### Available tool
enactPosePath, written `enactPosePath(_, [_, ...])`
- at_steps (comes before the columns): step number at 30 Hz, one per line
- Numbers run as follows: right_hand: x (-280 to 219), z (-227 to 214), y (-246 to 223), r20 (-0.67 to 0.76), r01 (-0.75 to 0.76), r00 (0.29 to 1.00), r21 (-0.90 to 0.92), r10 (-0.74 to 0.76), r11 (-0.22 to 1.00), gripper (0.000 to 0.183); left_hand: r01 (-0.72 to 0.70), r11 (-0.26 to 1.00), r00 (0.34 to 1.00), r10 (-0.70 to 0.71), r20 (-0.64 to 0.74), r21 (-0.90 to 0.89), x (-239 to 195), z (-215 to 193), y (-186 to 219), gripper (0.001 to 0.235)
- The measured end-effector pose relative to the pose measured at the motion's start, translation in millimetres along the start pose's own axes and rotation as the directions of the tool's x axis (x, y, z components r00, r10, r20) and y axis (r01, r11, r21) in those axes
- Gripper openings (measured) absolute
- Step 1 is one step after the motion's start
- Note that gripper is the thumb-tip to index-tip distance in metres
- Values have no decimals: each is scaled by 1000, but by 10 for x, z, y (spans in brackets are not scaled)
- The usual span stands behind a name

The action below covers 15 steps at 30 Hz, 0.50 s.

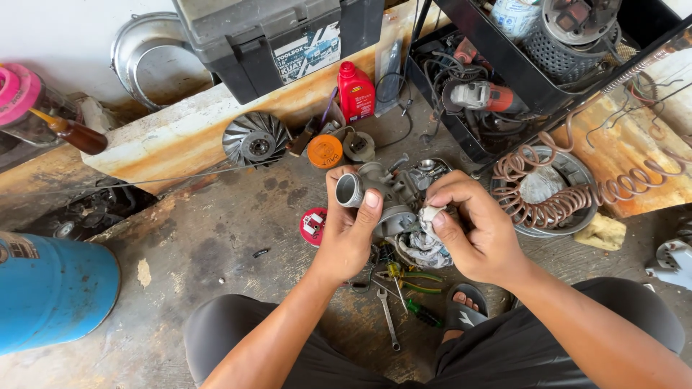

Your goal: Disassembling and cleaning a motorcycle carburetor using a screwdriver and a cloth

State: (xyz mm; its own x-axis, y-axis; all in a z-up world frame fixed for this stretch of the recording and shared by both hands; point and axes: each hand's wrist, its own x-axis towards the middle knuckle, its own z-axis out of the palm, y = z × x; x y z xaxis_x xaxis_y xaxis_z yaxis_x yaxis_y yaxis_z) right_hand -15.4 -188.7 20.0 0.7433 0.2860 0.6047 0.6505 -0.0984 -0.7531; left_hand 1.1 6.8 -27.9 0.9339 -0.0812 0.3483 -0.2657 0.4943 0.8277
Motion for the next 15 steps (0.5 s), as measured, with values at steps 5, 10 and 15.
enactPosePath(5, [-18,0,17,-10,29,1000,-30,-29,999,10,-9,1000,1000,9,3,-5,-10,73,21,22])
enactPosePath(10, [-43,24,17,-53,45,997,-64,-48,997,11,0,1000,1000,0,2,-29,-5,40,-32,23])
enactPosePath(15, [-42,9,3,-64,80,994,-77,-85,994,11,-22,998,1000,22,1,-56,-5,27,-64,24])
